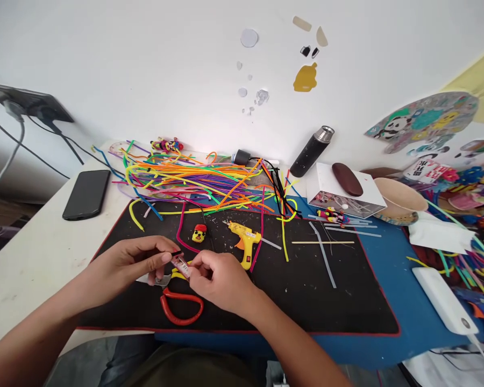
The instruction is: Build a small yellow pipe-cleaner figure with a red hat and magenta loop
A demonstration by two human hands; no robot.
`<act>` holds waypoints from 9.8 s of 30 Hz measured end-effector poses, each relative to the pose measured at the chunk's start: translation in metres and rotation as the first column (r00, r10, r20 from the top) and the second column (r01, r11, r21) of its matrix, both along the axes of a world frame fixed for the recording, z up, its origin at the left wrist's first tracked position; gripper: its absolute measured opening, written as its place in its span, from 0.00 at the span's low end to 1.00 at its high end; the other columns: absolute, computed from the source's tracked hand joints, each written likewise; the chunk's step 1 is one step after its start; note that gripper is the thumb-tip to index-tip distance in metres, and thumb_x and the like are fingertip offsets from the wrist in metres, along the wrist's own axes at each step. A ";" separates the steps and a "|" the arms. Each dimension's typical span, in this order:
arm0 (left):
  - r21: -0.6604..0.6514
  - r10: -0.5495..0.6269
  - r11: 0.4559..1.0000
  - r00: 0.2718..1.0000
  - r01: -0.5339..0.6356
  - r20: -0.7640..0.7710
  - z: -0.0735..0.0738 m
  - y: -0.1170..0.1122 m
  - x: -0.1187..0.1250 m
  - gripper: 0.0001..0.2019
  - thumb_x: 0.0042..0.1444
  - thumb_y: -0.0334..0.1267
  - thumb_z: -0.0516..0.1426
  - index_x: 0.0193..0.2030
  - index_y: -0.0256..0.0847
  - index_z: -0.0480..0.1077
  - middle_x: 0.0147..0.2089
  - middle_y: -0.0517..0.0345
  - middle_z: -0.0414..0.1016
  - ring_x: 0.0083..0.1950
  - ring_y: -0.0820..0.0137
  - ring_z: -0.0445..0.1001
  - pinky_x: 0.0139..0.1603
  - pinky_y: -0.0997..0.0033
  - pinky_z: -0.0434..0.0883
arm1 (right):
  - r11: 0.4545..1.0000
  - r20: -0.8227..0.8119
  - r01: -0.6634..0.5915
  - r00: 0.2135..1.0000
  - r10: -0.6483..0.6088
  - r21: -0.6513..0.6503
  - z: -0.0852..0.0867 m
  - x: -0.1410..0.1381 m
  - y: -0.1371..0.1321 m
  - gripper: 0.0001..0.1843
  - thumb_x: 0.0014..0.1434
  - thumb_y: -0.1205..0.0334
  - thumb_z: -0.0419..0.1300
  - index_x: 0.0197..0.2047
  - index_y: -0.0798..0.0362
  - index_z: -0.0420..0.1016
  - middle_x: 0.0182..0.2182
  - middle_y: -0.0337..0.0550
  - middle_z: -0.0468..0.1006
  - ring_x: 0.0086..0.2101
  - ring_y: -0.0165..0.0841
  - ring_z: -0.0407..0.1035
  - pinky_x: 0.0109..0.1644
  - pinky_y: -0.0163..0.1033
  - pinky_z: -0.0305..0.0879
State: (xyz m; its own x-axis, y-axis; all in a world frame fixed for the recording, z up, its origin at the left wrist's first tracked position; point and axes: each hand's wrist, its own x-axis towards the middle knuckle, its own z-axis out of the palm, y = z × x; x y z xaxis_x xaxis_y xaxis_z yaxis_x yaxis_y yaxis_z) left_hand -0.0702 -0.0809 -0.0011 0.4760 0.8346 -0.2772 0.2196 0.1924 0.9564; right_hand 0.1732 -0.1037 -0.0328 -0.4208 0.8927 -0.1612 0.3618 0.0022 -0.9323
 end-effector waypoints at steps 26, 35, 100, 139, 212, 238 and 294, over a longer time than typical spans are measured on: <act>0.219 0.064 0.973 0.996 -0.077 0.063 0.010 0.030 0.012 0.16 0.66 0.52 0.66 0.37 0.41 0.82 0.44 0.49 0.85 0.42 0.64 0.81 0.44 0.68 0.78 | 0.851 -0.599 -0.241 0.794 -0.103 -0.466 -0.013 0.000 0.017 0.26 0.62 0.38 0.72 0.40 0.50 0.69 0.20 0.30 0.76 0.15 0.26 0.68 0.17 0.28 0.54; 0.390 0.151 0.907 0.988 -0.155 0.043 0.039 0.081 0.035 0.21 0.65 0.56 0.66 0.33 0.39 0.76 0.28 0.59 0.77 0.30 0.71 0.71 0.34 0.72 0.71 | 0.938 -0.623 -0.040 0.757 -0.196 -0.344 0.030 0.012 0.067 0.22 0.65 0.40 0.69 0.43 0.51 0.72 0.24 0.31 0.76 0.16 0.25 0.67 0.17 0.29 0.51; 0.514 -0.048 0.839 0.966 0.177 -0.253 0.019 0.098 0.058 0.18 0.72 0.50 0.56 0.37 0.40 0.76 0.30 0.63 0.69 0.31 0.72 0.62 0.31 0.73 0.61 | 0.963 -0.641 0.114 0.726 -0.248 -0.243 -0.012 0.012 0.073 0.34 0.58 0.31 0.72 0.30 0.48 0.60 0.21 0.25 0.53 0.21 0.23 0.42 0.22 0.33 0.39; 0.470 -0.095 0.830 0.908 0.298 -0.408 0.018 0.090 0.061 0.18 0.72 0.51 0.53 0.42 0.42 0.78 0.34 0.59 0.78 0.34 0.67 0.71 0.33 0.70 0.63 | 0.932 -0.229 0.356 0.915 -0.332 0.067 -0.012 0.003 0.065 0.21 0.66 0.52 0.56 0.24 0.47 0.55 0.20 0.30 0.56 0.24 0.28 0.50 0.28 0.38 0.46; 0.176 -0.140 0.971 0.983 0.160 -0.123 0.013 0.093 0.063 0.21 0.68 0.60 0.59 0.40 0.41 0.70 0.25 0.67 0.70 0.24 0.74 0.69 0.26 0.75 0.67 | 0.927 -0.634 0.288 0.677 -0.374 -0.239 -0.014 0.010 0.074 0.24 0.58 0.40 0.73 0.36 0.50 0.70 0.19 0.23 0.55 0.18 0.22 0.43 0.21 0.33 0.39; 0.494 -0.047 0.824 0.901 0.279 -0.430 0.018 0.089 0.060 0.17 0.73 0.52 0.52 0.42 0.43 0.75 0.30 0.62 0.74 0.29 0.69 0.70 0.30 0.71 0.63 | 0.926 -0.271 0.370 0.902 -0.337 0.079 -0.016 0.005 0.065 0.26 0.69 0.48 0.58 0.24 0.47 0.55 0.21 0.30 0.55 0.24 0.28 0.48 0.28 0.39 0.45; 0.076 -0.188 0.976 0.963 0.206 -0.195 0.022 0.091 0.060 0.26 0.63 0.66 0.59 0.38 0.41 0.72 0.22 0.65 0.69 0.22 0.73 0.67 0.23 0.74 0.64 | 0.944 -0.400 0.326 0.860 -0.317 -0.048 -0.027 0.004 0.066 0.27 0.69 0.39 0.60 0.27 0.47 0.58 0.20 0.29 0.55 0.22 0.28 0.49 0.25 0.37 0.46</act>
State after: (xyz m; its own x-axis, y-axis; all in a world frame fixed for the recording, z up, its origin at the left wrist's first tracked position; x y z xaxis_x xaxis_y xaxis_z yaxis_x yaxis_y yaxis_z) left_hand -0.0099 0.0098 0.0207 0.5814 0.7561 -0.3006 0.4194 0.0381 0.9070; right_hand 0.1768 -0.0382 -0.0594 -0.1340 0.9907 -0.0222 -0.0546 -0.0297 -0.9981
